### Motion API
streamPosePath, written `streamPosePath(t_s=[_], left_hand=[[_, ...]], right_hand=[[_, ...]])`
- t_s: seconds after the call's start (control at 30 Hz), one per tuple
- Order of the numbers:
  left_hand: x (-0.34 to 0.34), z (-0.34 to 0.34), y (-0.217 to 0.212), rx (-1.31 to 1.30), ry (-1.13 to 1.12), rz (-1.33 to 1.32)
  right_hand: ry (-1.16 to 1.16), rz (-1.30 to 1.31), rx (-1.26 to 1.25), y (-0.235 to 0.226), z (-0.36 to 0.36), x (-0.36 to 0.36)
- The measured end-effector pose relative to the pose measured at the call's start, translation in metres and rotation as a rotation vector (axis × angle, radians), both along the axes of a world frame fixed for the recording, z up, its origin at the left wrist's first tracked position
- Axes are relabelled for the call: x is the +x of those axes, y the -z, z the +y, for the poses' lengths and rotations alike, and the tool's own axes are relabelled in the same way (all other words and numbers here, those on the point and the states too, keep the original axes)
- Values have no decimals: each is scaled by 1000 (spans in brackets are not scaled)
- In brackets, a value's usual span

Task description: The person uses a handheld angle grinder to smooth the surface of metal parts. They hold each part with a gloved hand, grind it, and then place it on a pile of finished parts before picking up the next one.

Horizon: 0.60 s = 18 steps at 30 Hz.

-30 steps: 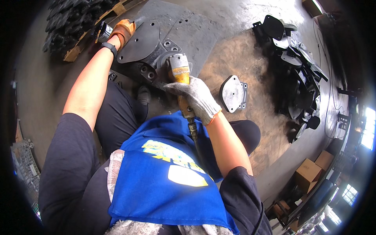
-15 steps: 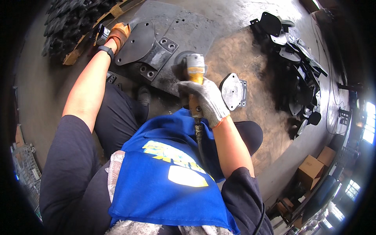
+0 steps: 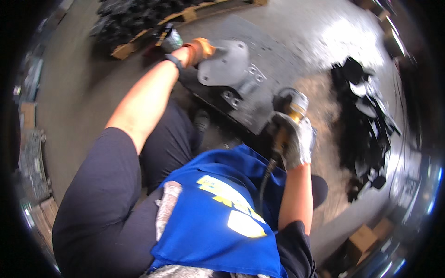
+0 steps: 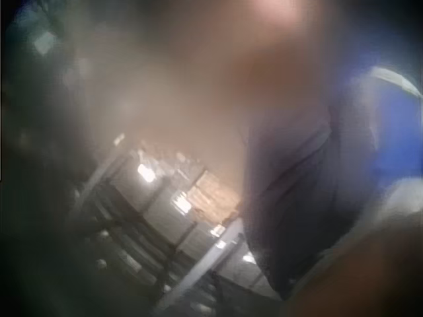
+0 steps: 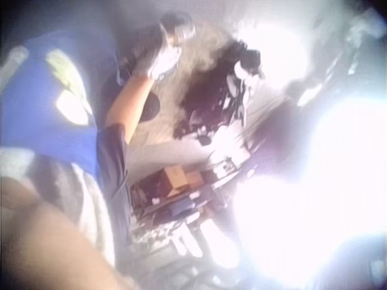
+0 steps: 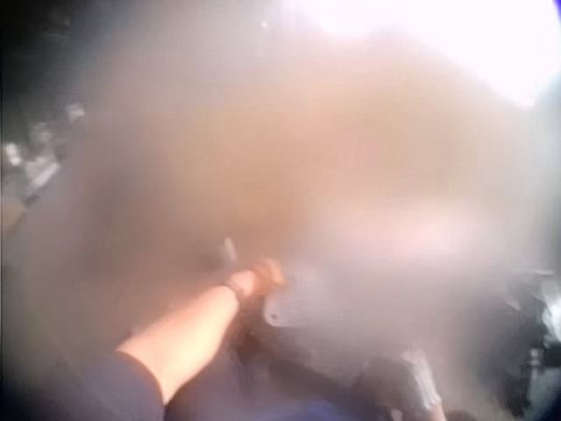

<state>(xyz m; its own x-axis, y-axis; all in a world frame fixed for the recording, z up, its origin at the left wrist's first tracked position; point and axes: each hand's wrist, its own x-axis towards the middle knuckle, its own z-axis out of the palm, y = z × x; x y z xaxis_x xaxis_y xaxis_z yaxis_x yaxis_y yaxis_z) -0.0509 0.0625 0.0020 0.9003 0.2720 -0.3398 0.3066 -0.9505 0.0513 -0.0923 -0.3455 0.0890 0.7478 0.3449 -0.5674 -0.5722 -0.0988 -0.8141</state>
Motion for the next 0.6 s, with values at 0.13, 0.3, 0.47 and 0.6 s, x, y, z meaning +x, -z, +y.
streamPosePath(t_s=[0.13, 0.3, 0.47, 0.6], left_hand=[[5, -2, 9, -251, -181, -50], [-28, -29, -77, -400, -466, -217], [-130, -11, -152, -85, -676, -518], [-233, 42, -142, 78, -878, -704]], right_hand=[[11, -34, -88, 19, 0, 5], [-70, -31, -221, 42, -4, 14], [-83, -71, -91, 25, 2, 2], [-80, 24, -14, 20, 0, 0]])
